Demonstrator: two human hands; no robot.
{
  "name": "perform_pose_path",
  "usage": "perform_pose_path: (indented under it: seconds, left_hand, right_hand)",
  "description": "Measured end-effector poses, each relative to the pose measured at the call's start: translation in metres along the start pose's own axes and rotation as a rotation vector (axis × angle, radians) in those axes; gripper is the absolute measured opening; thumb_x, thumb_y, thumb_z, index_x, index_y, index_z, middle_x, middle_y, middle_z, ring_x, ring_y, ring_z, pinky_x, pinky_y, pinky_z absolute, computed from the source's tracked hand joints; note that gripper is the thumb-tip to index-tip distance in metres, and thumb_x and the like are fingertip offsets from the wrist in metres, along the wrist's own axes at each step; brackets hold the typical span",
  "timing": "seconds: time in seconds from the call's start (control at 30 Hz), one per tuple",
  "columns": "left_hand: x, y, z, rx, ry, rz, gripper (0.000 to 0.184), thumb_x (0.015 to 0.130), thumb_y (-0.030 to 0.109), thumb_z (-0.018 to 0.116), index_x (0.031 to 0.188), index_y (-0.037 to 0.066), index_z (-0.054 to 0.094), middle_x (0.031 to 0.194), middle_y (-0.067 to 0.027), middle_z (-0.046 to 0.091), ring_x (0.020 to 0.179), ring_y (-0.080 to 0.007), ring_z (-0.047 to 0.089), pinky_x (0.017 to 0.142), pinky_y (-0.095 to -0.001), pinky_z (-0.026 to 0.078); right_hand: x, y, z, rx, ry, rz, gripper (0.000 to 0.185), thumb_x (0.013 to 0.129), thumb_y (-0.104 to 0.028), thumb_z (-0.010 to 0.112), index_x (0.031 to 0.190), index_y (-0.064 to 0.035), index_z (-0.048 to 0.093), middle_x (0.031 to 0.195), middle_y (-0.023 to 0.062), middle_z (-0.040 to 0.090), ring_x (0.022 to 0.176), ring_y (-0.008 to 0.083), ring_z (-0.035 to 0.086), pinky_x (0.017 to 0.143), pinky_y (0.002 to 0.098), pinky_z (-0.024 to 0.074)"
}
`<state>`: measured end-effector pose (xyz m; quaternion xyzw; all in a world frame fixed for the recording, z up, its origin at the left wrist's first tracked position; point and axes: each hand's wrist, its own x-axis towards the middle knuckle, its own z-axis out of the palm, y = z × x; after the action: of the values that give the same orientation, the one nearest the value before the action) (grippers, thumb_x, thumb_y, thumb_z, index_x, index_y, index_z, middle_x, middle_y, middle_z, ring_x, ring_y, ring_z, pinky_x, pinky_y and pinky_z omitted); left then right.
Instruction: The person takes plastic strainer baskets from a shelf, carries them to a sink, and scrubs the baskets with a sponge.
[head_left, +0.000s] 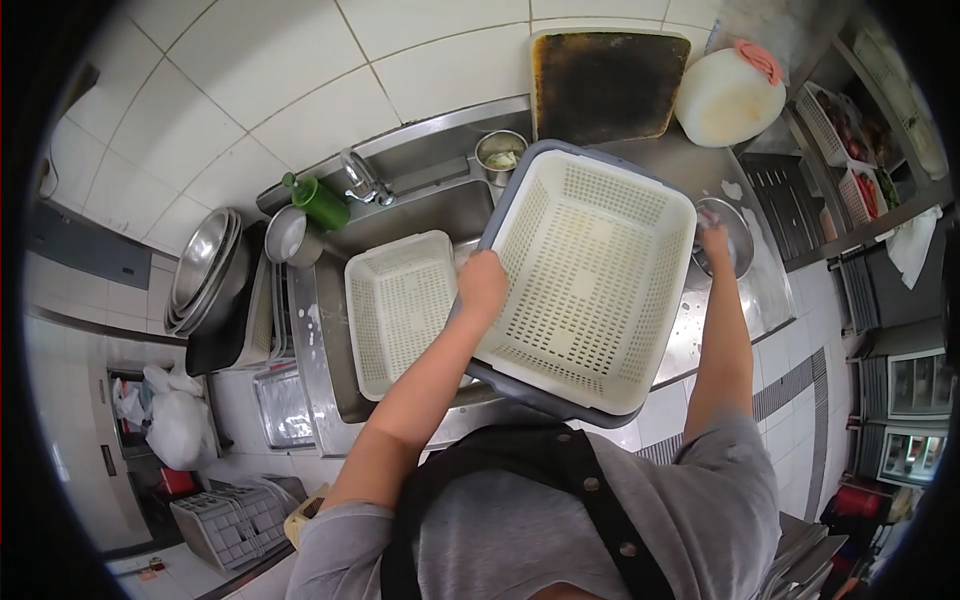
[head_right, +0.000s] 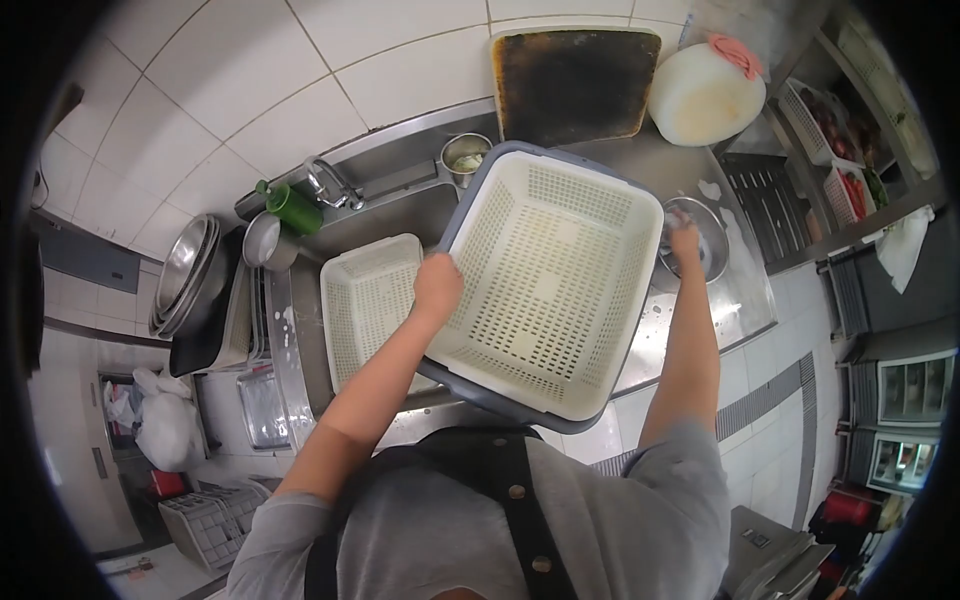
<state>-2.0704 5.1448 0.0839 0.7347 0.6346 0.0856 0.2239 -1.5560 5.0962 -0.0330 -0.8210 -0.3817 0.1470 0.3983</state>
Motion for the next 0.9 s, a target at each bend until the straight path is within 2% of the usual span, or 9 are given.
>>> perform_pose_path:
  seconds: [0.03, 0.1, 0.2, 0.3, 0.4, 0.5, 0.63, 0.73, 0.9]
  left_hand:
    - [-0.001, 0.000, -0.001, 0.010, 0.074, 0.030, 0.033, 0.074, 0.002, 0.066, 0.102, -0.007, 0.052, 0.100, -0.0255, 0.058, 0.092, -0.0414, 0.062, 0.079, -0.0464, 0.052]
    - [-0.005, 0.003, -0.006, 0.033, 0.212, 0.093, 0.040, 0.073, 0.004, 0.070, 0.107, -0.008, 0.051, 0.102, -0.0241, 0.055, 0.094, -0.0409, 0.061, 0.079, -0.0455, 0.052]
    - [-0.015, 0.010, -0.033, 0.079, 0.173, 0.109, 0.051, 0.071, 0.007, 0.076, 0.111, -0.007, 0.048, 0.105, -0.0219, 0.050, 0.099, -0.0394, 0.056, 0.079, -0.0440, 0.052]
    - [-0.016, 0.003, -0.022, 0.126, 0.138, 0.145, 0.057, 0.068, 0.010, 0.079, 0.112, -0.005, 0.047, 0.109, -0.0211, 0.049, 0.105, -0.0381, 0.052, 0.081, -0.0430, 0.052]
    - [-0.019, 0.004, -0.012, 0.129, 0.180, 0.120, 0.046, 0.071, 0.005, 0.074, 0.108, -0.006, 0.049, 0.108, -0.0181, 0.049, 0.105, -0.0339, 0.052, 0.083, -0.0407, 0.052]
    - [-0.028, -0.003, -0.015, 0.083, 0.147, 0.132, 0.055, 0.069, 0.009, 0.079, 0.112, -0.005, 0.049, 0.109, -0.0202, 0.049, 0.106, -0.0362, 0.052, 0.082, -0.0415, 0.052]
    - [-0.034, -0.030, -0.023, -0.225, 0.146, 0.205, 0.045, 0.070, 0.013, 0.079, 0.105, -0.004, 0.056, 0.104, -0.0174, 0.054, 0.096, -0.0304, 0.058, 0.081, -0.0387, 0.051]
    - [-0.028, -0.050, -0.024, -0.465, 0.019, 0.162, 0.043, 0.072, 0.015, 0.079, 0.105, -0.003, 0.058, 0.101, -0.0156, 0.059, 0.090, -0.0262, 0.062, 0.083, -0.0357, 0.050]
    - [-0.036, -0.040, -0.066, -0.906, -0.413, 0.073, 0.052, 0.076, 0.017, 0.077, 0.120, -0.002, 0.056, 0.113, -0.0160, 0.063, 0.102, -0.0238, 0.062, 0.092, -0.0316, 0.047]
  right_hand:
    - [-0.015, -0.023, -0.011, 0.045, 0.131, -0.103, 0.033, 0.083, -0.018, 0.062, 0.112, -0.0006, 0.062, 0.102, 0.0199, 0.066, 0.094, 0.0265, 0.063, 0.084, 0.0359, 0.0473]
    - [-0.053, -0.074, -0.032, -0.047, 0.153, -0.020, 0.038, 0.078, -0.012, 0.059, 0.114, -0.0007, 0.060, 0.099, 0.0215, 0.066, 0.095, 0.0336, 0.063, 0.084, 0.0378, 0.0477]
    - [-0.110, -0.132, -0.036, -0.288, 0.117, 0.021, 0.038, 0.072, -0.010, 0.061, 0.109, 0.0014, 0.059, 0.096, 0.0225, 0.066, 0.095, 0.0388, 0.063, 0.084, 0.0397, 0.0485]
    - [-0.132, -0.139, -0.017, -0.399, 0.151, -0.020, 0.035, 0.067, -0.010, 0.066, 0.099, 0.0037, 0.059, 0.096, 0.0242, 0.065, 0.095, 0.0407, 0.062, 0.085, 0.0418, 0.0490]
    - [-0.138, -0.159, -0.014, -0.390, 0.180, 0.039, 0.035, 0.064, -0.009, 0.066, 0.095, 0.0058, 0.058, 0.096, 0.0263, 0.065, 0.096, 0.0424, 0.062, 0.086, 0.0436, 0.0495]
    - [-0.136, -0.161, -0.013, -0.409, 0.201, 0.055, 0.032, 0.065, -0.007, 0.064, 0.093, 0.0064, 0.058, 0.095, 0.0269, 0.065, 0.094, 0.0438, 0.062, 0.085, 0.0451, 0.0500]
    - [-0.139, -0.187, -0.030, -0.358, 0.280, -0.040, 0.024, 0.069, -0.007, 0.060, 0.089, 0.0068, 0.059, 0.093, 0.0271, 0.065, 0.091, 0.0444, 0.062, 0.081, 0.0446, 0.0504]
    - [-0.140, -0.226, -0.062, -0.319, 0.260, 0.009, 0.024, 0.072, -0.008, 0.062, 0.090, 0.0074, 0.062, 0.091, 0.0248, 0.067, 0.087, 0.0392, 0.065, 0.077, 0.0421, 0.0504]
    - [-0.131, -0.272, -0.094, 0.326, 0.219, -0.114, 0.024, 0.077, -0.003, 0.062, 0.099, 0.0058, 0.064, 0.087, 0.0125, 0.069, 0.074, 0.0205, 0.067, 0.067, 0.0331, 0.0526]
